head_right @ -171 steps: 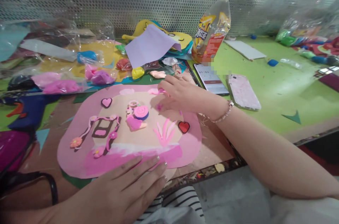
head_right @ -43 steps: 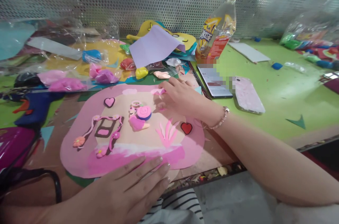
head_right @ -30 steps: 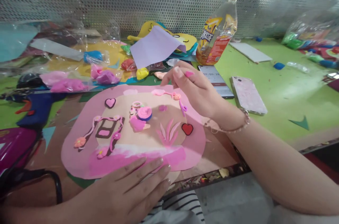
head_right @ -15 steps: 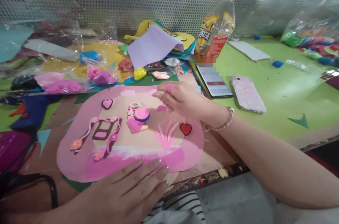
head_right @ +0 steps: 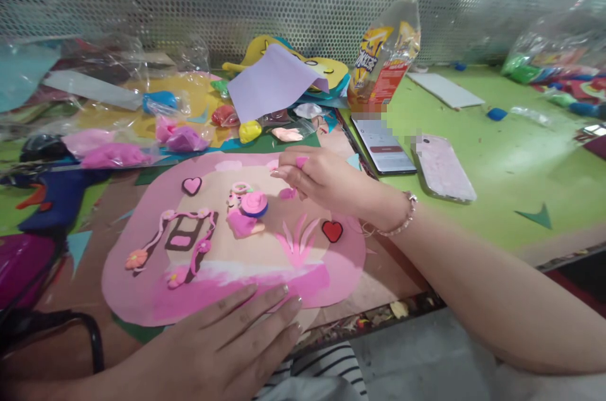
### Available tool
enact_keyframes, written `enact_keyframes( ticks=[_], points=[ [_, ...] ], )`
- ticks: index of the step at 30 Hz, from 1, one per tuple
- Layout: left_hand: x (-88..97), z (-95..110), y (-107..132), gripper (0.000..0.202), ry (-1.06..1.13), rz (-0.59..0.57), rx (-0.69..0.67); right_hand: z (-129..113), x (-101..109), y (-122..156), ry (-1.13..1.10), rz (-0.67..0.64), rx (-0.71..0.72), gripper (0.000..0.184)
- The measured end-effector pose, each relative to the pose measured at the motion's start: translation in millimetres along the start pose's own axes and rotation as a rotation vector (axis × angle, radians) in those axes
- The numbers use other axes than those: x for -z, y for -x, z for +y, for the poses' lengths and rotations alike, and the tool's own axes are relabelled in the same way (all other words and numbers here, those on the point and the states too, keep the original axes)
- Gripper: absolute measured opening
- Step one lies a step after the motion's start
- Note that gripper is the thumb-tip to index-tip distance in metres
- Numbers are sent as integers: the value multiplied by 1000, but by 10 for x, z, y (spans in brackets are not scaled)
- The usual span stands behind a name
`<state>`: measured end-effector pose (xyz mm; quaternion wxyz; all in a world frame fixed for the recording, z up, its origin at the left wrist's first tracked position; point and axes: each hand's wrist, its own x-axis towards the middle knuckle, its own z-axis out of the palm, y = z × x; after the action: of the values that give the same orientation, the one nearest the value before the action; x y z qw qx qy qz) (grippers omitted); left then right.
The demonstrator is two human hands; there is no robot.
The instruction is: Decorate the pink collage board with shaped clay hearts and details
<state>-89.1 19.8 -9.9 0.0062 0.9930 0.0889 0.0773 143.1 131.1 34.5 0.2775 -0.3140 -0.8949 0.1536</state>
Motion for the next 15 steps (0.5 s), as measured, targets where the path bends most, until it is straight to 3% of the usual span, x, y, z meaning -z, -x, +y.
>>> enact_keyframes(
  ticks=[6, 15],
  points=[
    [40, 35, -10, 47, 94, -69, 152, -17, 9, -1, -1, 13, -6, 40],
    [36, 16, -12, 46, 56, -52, 95, -36, 16, -2, -33, -5, -77, 41]
  ],
)
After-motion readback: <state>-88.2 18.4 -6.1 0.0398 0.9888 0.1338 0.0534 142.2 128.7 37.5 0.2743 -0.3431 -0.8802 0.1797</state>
